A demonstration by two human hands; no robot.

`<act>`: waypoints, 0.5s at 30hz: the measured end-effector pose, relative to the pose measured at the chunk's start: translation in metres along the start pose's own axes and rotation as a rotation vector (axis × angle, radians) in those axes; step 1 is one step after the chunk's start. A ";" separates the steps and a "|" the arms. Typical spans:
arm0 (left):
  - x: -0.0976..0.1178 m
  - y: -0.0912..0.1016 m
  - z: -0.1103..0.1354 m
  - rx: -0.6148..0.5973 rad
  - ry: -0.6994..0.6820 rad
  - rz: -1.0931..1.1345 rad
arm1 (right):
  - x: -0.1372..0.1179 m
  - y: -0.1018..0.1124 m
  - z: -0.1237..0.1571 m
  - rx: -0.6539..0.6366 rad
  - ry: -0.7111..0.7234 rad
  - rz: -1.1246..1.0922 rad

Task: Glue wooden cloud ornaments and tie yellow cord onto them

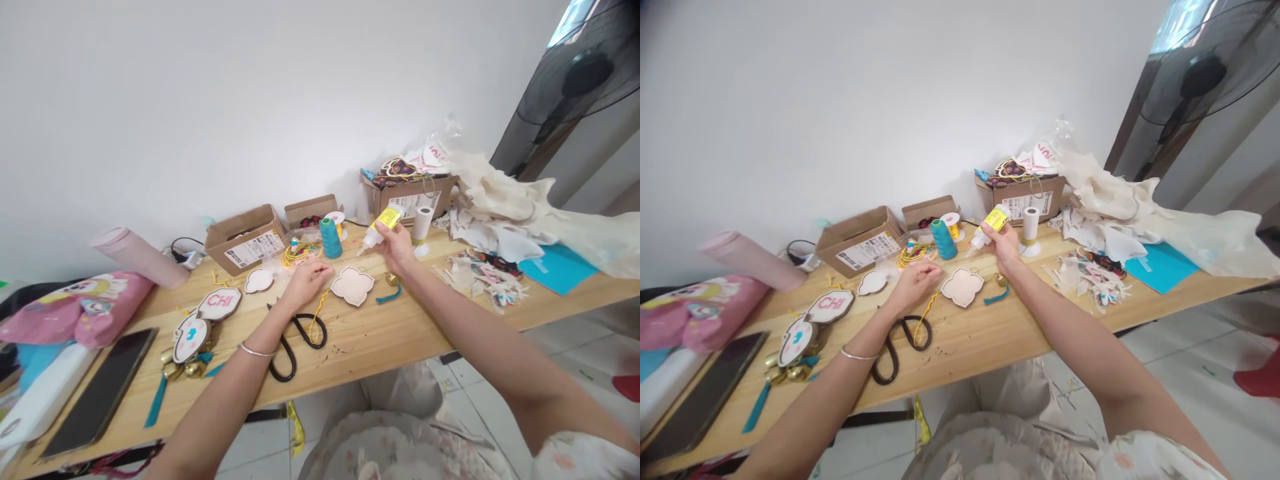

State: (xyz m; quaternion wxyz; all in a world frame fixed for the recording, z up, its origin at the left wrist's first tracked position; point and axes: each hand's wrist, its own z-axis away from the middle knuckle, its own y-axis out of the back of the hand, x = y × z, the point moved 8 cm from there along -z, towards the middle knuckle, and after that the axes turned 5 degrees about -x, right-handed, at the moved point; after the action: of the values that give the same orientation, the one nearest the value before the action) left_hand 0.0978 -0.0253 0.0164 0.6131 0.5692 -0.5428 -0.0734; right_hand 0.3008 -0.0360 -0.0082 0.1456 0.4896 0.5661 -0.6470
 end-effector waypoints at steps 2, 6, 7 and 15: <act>0.006 0.004 0.001 0.011 0.020 -0.021 | -0.005 -0.006 0.004 -0.007 0.000 0.008; 0.011 0.005 0.006 0.011 0.045 -0.092 | -0.013 -0.019 0.014 -0.036 0.018 0.003; 0.010 0.004 0.008 0.011 0.053 -0.092 | -0.014 -0.022 0.017 -0.039 0.021 -0.004; 0.007 -0.002 0.010 -0.019 -0.076 -0.069 | 0.012 -0.024 0.034 0.061 -0.037 -0.028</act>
State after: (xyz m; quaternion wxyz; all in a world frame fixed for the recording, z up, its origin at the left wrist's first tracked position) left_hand 0.0943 -0.0369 0.0168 0.5946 0.5785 -0.5450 -0.1214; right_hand 0.2617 -0.0541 -0.0078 0.1319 0.4737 0.5503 -0.6749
